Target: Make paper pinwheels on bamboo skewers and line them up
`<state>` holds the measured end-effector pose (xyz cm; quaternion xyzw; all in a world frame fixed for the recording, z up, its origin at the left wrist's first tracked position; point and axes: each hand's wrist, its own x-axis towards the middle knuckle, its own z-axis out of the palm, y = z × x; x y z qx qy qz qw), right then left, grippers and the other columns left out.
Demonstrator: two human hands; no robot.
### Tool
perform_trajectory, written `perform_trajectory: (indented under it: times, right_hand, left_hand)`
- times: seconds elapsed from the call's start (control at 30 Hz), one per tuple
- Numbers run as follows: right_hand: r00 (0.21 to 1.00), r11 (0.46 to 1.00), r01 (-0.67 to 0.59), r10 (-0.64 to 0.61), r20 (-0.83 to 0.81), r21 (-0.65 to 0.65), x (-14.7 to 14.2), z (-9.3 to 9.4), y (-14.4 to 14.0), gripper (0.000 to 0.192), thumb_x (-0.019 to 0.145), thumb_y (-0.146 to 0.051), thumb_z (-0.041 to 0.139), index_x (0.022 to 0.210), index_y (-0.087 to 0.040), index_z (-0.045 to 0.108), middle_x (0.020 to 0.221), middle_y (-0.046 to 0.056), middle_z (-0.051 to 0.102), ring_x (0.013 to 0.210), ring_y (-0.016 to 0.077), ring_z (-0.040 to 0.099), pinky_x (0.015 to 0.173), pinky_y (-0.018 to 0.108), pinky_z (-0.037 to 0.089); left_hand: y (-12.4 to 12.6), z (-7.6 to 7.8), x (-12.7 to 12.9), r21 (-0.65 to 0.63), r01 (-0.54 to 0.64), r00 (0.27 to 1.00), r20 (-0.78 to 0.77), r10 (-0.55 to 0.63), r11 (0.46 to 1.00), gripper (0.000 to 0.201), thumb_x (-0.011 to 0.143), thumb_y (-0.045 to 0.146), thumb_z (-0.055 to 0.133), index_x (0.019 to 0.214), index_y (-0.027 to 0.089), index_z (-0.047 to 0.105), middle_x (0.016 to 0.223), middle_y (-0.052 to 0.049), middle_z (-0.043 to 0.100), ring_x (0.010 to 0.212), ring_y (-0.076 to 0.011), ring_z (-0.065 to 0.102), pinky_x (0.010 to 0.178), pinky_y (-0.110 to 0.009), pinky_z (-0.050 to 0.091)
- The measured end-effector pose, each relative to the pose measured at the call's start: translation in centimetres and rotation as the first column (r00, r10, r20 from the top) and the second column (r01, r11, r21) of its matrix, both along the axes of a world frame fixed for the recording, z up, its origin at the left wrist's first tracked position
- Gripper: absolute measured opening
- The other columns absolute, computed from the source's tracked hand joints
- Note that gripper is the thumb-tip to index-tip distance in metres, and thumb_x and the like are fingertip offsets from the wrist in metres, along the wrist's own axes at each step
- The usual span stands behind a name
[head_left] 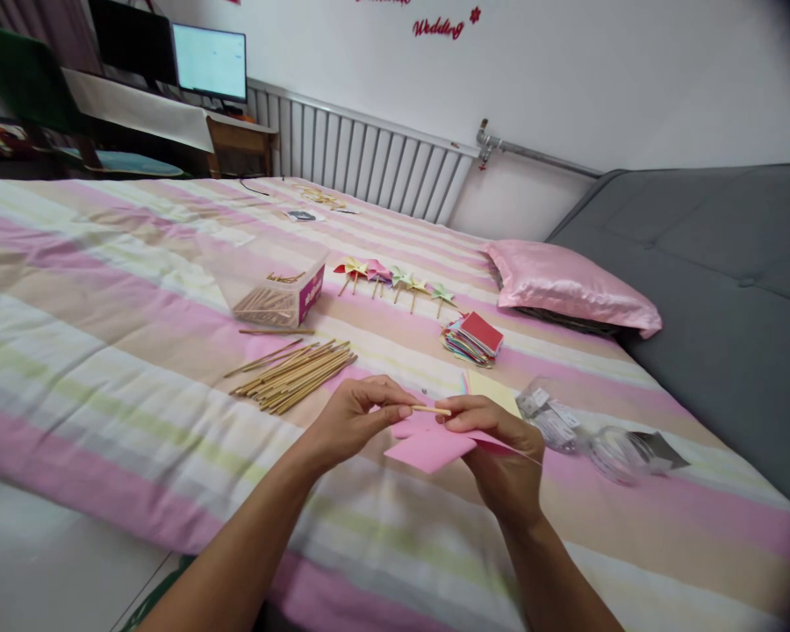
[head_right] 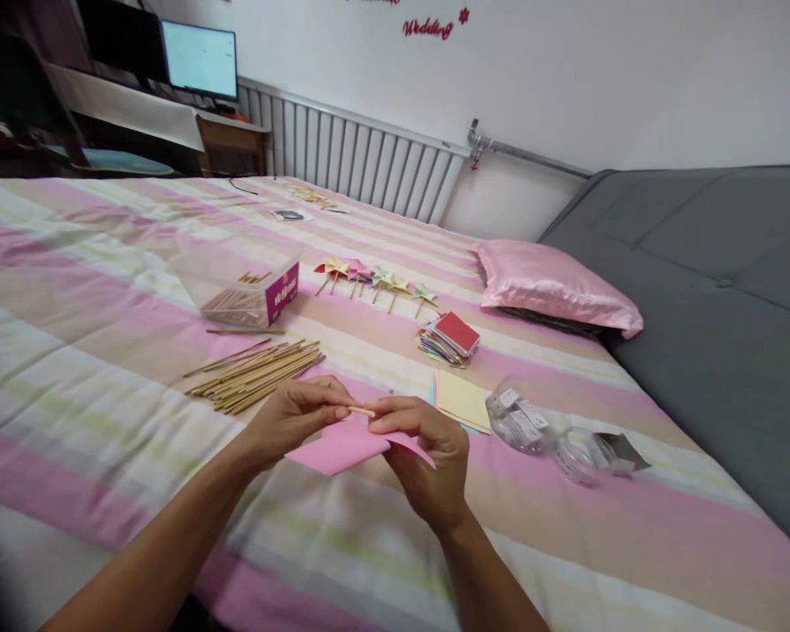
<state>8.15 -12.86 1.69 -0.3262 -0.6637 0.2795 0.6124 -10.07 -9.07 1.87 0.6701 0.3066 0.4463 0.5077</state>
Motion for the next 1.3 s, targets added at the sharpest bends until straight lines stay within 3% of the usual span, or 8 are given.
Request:
perform_trajectory:
  times: [0.5, 1.3]
  right_hand:
    - [1.000, 1.000, 0.016, -0.016, 0.008, 0.025, -0.07, 0.24, -0.20, 0.013, 0.071, -0.015, 0.070, 0.078, -0.027, 0.070, 0.084, 0.002, 0.070, 0.081, 0.0170, 0.064, 0.073, 0.029, 0.050]
    - [0.999, 0.999, 0.032, -0.032, -0.005, 0.026, -0.25, 0.14, -0.09, 0.010, 0.071, -0.018, 0.070, 0.077, -0.025, 0.070, 0.083, 0.003, 0.071, 0.080, 0.0189, 0.066, 0.074, 0.032, 0.051]
  left_hand:
    - [-0.07, -0.16, 0.07, -0.027, 0.044, 0.998, 0.035, -0.043, 0.999, 0.016, 0.074, 0.025, 0.065, 0.085, 0.018, 0.074, 0.081, -0.008, 0.071, 0.078, -0.0182, 0.061, 0.071, -0.027, 0.047]
    - [-0.34, 0.11, 0.34, -0.097, 0.045, 0.996, 0.076, -0.038, 0.994, 0.015, 0.073, 0.022, 0.066, 0.084, 0.019, 0.075, 0.082, -0.008, 0.071, 0.079, -0.0184, 0.062, 0.072, -0.027, 0.047]
